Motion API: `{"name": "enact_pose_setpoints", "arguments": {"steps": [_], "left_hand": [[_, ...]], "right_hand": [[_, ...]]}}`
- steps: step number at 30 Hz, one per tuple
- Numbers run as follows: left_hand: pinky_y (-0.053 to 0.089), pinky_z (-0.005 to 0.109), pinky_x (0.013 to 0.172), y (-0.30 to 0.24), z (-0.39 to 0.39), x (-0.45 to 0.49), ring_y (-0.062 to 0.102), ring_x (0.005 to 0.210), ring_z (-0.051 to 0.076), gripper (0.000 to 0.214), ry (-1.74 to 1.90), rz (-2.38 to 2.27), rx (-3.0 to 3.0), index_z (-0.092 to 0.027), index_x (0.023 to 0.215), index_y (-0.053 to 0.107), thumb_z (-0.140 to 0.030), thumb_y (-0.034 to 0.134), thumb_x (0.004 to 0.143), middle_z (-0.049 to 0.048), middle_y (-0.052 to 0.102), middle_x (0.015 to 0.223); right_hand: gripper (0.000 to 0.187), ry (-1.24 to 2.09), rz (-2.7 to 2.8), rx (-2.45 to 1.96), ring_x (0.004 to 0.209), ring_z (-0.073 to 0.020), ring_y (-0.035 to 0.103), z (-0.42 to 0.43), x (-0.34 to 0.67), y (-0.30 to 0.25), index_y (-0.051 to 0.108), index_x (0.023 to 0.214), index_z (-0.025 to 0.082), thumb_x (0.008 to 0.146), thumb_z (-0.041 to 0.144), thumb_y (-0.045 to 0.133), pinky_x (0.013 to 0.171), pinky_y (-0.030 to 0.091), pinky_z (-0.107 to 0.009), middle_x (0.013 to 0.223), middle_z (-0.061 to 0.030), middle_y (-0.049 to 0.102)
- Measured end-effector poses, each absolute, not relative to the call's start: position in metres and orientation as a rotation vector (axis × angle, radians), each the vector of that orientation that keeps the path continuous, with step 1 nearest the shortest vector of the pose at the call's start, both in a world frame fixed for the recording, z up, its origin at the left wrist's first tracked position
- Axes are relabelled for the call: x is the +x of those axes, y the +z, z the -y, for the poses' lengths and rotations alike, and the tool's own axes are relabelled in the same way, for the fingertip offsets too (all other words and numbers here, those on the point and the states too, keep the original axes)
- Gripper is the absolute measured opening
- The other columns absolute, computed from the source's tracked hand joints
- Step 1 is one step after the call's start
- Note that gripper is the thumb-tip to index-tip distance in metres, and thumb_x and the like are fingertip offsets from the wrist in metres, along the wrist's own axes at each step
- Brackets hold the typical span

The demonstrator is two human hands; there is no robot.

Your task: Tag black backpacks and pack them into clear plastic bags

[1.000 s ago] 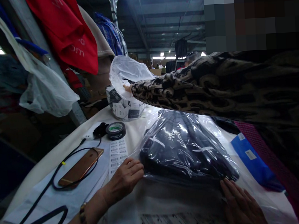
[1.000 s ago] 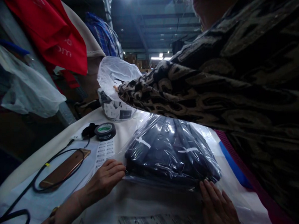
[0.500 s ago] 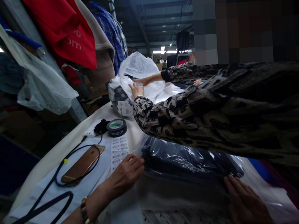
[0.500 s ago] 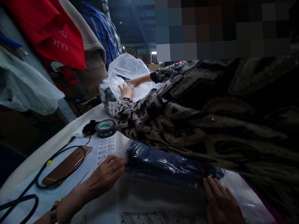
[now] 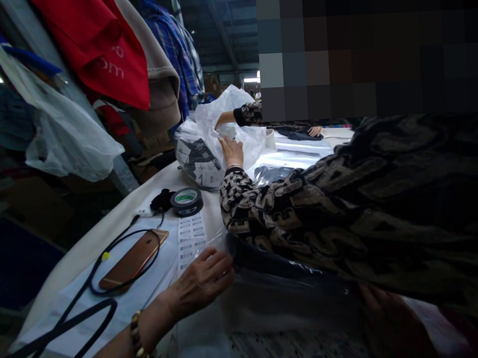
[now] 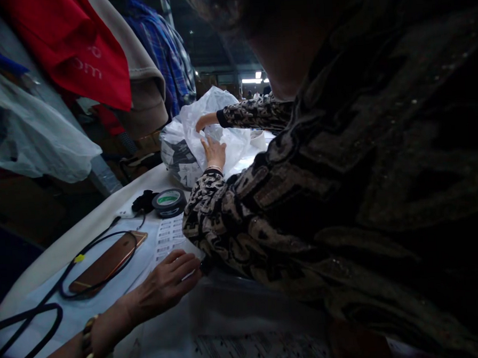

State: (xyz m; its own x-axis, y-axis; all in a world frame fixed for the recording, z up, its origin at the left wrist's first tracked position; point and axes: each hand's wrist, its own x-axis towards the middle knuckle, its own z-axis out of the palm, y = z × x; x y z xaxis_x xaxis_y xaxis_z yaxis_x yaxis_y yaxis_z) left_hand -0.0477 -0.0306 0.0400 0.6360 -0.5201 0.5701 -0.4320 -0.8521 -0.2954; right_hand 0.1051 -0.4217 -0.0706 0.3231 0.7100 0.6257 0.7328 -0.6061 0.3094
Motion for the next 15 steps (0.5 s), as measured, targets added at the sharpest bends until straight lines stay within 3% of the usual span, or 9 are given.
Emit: {"name": "enact_pose_setpoints", "arguments": {"steps": [8, 15], "left_hand": [[0.040, 0.031, 0.071, 0.056, 0.037, -0.050, 0.053, 0.079, 0.015, 0.018, -0.824, -0.743, -2.912, -0.016, 0.076, 0.056, -0.014, 0.046, 0.091, 0.0047, 0.061, 0.085], [0.040, 0.035, 0.083, 0.055, 0.039, -0.057, 0.053, 0.094, 0.019, 0.022, -0.734, -0.943, -2.767, -0.017, 0.078, 0.058, -0.009, 0.041, 0.090, 0.0036, 0.065, 0.095]], "right_hand": [[0.074, -1.193, 1.470, -2.520, 0.108, -0.0327, 0.054, 0.430, 0.104, -0.069, 0.011, 0.147, 0.013, 0.080, 0.014, 0.042, 0.091, 0.044, -0.048, 0.119, -0.0157, 0.059], [0.067, -1.325, 1.555, -2.519, 0.108, -0.0304, 0.054, 0.431, 0.107, -0.064, 0.015, 0.145, 0.009, 0.083, 0.015, 0.040, 0.089, 0.044, -0.044, 0.122, -0.0176, 0.057]]}}
